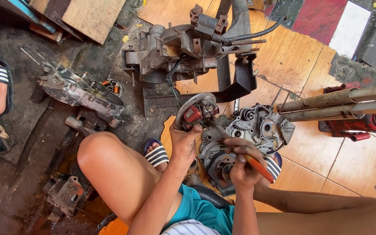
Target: Cleaning and inspecting disassembled motorcycle engine components using a brush and solvent.
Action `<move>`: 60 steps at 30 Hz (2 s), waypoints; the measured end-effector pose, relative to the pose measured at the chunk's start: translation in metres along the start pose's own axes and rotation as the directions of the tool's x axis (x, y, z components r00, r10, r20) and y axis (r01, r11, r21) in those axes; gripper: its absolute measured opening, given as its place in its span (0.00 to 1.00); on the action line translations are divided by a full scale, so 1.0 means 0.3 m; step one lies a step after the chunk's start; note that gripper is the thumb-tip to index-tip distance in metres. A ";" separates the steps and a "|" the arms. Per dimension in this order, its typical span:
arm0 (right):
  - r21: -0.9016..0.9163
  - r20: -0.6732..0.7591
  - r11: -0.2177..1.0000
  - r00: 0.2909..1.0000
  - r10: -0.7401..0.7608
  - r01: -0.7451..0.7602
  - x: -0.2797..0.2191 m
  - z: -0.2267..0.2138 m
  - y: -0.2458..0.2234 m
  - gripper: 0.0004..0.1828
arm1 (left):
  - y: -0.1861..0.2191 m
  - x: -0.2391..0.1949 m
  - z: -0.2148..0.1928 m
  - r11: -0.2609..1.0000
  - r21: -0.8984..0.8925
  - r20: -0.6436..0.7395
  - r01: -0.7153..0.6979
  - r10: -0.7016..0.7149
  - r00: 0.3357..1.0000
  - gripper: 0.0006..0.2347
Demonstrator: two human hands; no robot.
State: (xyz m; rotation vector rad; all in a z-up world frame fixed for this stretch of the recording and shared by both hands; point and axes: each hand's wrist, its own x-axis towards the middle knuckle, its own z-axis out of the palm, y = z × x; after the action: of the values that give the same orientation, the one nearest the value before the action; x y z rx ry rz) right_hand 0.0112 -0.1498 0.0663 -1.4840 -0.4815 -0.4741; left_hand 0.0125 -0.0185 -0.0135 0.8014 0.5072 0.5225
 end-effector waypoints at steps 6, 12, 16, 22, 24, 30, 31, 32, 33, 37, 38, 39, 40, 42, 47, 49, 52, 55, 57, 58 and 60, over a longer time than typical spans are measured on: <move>0.108 -0.013 0.994 1.000 0.028 -0.026 -0.034 -0.012 0.018 0.18 | 0.036 -0.013 0.019 0.998 0.065 -0.038 0.011 -0.008 0.999 0.25; -0.020 -0.053 0.998 0.997 -0.057 0.056 -0.061 -0.057 0.065 0.17 | 0.034 -0.015 0.019 0.998 0.059 -0.062 0.011 -0.007 0.998 0.26; 0.097 -0.045 0.995 0.998 0.035 -0.031 -0.030 0.015 0.021 0.21 | 0.027 -0.012 0.013 0.996 0.088 -0.064 0.011 -0.005 0.998 0.25; -0.075 -0.128 0.995 0.989 -0.080 0.071 -0.024 0.015 0.016 0.16 | 0.051 -0.018 0.032 0.994 0.112 -0.072 -0.010 0.019 0.997 0.27; 0.129 -0.080 0.990 0.994 0.068 -0.057 -0.016 0.051 0.008 0.17 | 0.033 -0.003 0.018 0.996 0.092 -0.087 0.004 0.004 0.996 0.27; 0.041 -0.339 0.989 0.933 -0.121 0.143 -0.019 -0.050 0.091 0.11 | -0.057 0.020 -0.056 0.993 -0.065 -0.050 0.097 -0.100 0.994 0.22; 0.041 -0.336 0.989 0.934 -0.120 0.141 0.003 -0.040 0.077 0.11 | -0.063 0.017 -0.072 0.993 -0.067 -0.053 0.098 -0.102 0.993 0.22; -0.039 -0.299 0.992 0.946 -0.123 0.117 0.028 -0.029 0.065 0.10 | -0.070 0.020 -0.083 0.981 -0.116 -0.023 0.157 -0.161 0.987 0.21; -0.119 -0.262 0.988 0.957 -0.123 0.095 0.054 -0.018 0.053 0.09 | -0.078 0.024 -0.093 0.963 -0.162 0.010 0.217 -0.218 0.976 0.21; -0.079 -0.077 0.973 0.974 0.212 -0.218 0.041 -0.007 0.021 0.16 | 0.020 -0.013 -0.014 0.872 -0.368 0.065 0.323 -0.323 0.944 0.22; -0.118 0.021 0.966 0.972 0.234 -0.230 0.046 0.005 0.006 0.21 | 0.029 -0.016 -0.013 0.830 -0.368 0.122 0.420 -0.405 0.906 0.24; -0.158 0.117 0.958 0.959 0.257 -0.238 0.052 0.016 -0.008 0.26 | 0.038 -0.020 -0.011 0.779 -0.361 0.178 0.513 -0.482 0.858 0.27; -0.156 0.117 0.959 0.959 0.257 -0.237 0.055 0.013 -0.014 0.26 | 0.012 -0.018 -0.023 0.780 -0.361 0.178 0.511 -0.481 0.859 0.27; -0.186 0.164 0.950 0.946 0.280 -0.249 0.061 0.007 -0.023 0.14 | -0.043 -0.012 -0.049 0.813 -0.299 0.032 0.501 -0.516 0.856 0.30; -0.331 0.131 0.943 0.987 0.093 -0.045 0.042 -0.003 -0.020 0.09 | 0.204 -0.062 0.174 0.789 -0.018 0.009 0.615 -0.615 0.789 0.41; -0.362 0.120 0.932 0.993 0.018 0.027 0.038 -0.009 -0.013 0.09 | 0.269 -0.078 0.226 0.768 0.097 0.006 0.634 -0.637 0.771 0.40; -0.435 0.163 0.886 0.982 -0.098 0.161 0.038 -0.020 -0.003 0.06 | 0.309 -0.095 0.244 0.708 0.173 0.040 0.685 -0.699 0.714 0.40; -0.416 0.216 0.882 0.966 -0.142 0.223 0.034 -0.028 -0.014 0.04 | 0.216 -0.093 0.193 0.672 0.006 0.041 0.741 -0.740 0.671 0.49; -0.394 0.326 0.892 0.941 -0.089 0.221 0.046 -0.019 -0.024 0.02 | 0.123 -0.066 0.154 0.671 -0.087 -0.054 0.736 -0.741 0.670 0.35; -0.397 0.327 0.890 0.941 -0.090 0.223 0.050 -0.016 -0.020 0.02 | 0.099 -0.039 0.119 0.670 -0.087 -0.050 0.737 -0.742 0.669 0.35; -0.453 0.431 0.891 0.878 0.211 0.008 0.049 -0.020 -0.015 0.13 | 0.046 0.004 0.051 0.666 -0.091 -0.141 0.740 -0.744 0.653 0.31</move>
State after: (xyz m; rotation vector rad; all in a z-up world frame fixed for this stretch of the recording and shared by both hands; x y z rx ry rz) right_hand 0.0209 -0.1561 0.0782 -2.0773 -0.7013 -0.1260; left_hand 0.0193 -0.0179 0.0061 0.4540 0.9289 -0.1865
